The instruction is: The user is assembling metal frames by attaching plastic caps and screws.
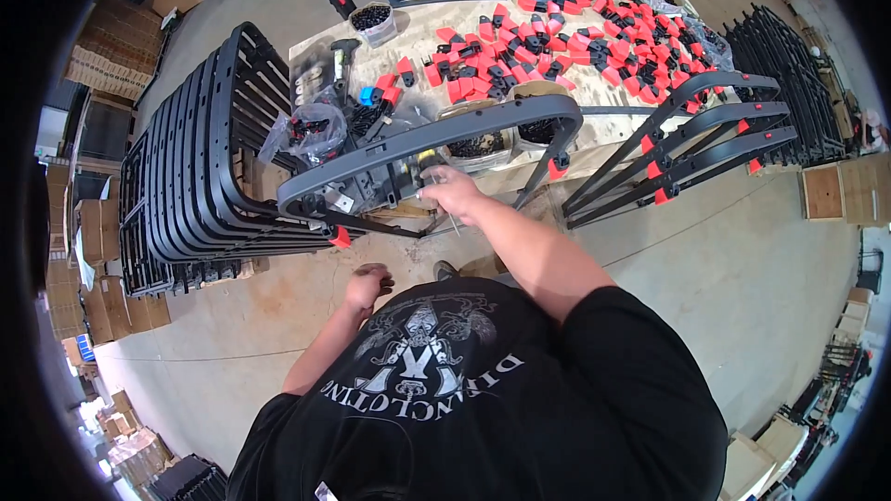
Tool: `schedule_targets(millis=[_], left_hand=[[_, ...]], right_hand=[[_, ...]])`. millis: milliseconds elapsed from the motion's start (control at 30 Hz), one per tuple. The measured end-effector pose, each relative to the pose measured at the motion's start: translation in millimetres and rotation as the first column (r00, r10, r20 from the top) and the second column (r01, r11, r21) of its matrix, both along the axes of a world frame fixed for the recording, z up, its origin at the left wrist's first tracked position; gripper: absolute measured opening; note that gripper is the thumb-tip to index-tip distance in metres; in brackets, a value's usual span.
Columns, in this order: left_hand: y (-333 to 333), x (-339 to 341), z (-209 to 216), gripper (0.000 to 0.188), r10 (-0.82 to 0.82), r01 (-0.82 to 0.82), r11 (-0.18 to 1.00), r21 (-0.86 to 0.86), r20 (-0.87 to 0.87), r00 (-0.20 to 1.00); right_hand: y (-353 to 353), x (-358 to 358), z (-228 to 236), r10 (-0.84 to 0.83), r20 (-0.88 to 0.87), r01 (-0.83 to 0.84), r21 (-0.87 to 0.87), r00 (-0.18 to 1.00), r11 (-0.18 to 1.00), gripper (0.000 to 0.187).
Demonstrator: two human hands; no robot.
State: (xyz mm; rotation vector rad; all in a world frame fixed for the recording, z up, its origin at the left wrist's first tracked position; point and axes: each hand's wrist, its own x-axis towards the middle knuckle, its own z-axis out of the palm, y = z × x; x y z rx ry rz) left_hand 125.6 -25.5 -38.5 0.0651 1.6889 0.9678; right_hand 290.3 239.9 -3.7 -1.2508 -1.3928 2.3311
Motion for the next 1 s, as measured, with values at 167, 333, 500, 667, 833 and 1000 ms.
schedule_targets(millis=[167,333,500,667,833,1000], left_hand=[[-27.8,-44.3,6.9,0.017,0.015,-0.014,1.000,0.018,-0.102,0.995],[-31.1,-54.2,-2.4,0.032,0.052,-0.033,0.995,0.092,-0.210,0.976],[6.5,-62.7,-6.8,0.053,0.150,0.066,0.955,0.290,-0.661,0.735],[50.2,-59.9,30.7,0.048,0.075,0.029,0.993,0.117,-0.784,0.616],[60.6,-62.7,-2.1,0.046,0.186,-0.090,0.982,0.165,-0.787,0.588],[75.5,-51.4,-4.8,0.029,0.406,-0.306,0.914,0.267,-0.623,0.669]], right_hand=[[-12.9,-10.5,-50.9,0.006,0.361,-0.143,0.354,0.932,0.924,0.037],[-46.5,20.3,-49.7,-0.123,0.472,-0.146,0.492,0.873,0.858,0.036],[-33.5,98.7,-37.8,-0.318,0.523,-0.116,0.638,0.791,0.761,0.046],[24.1,163.8,-17.3,-0.748,0.399,0.117,0.840,0.530,0.531,0.065],[70.9,186.7,-1.6,-0.524,0.382,-0.019,0.821,0.761,0.570,0.047],[84.1,187.1,-12.7,-0.481,0.408,0.018,0.748,0.776,0.663,0.048]])
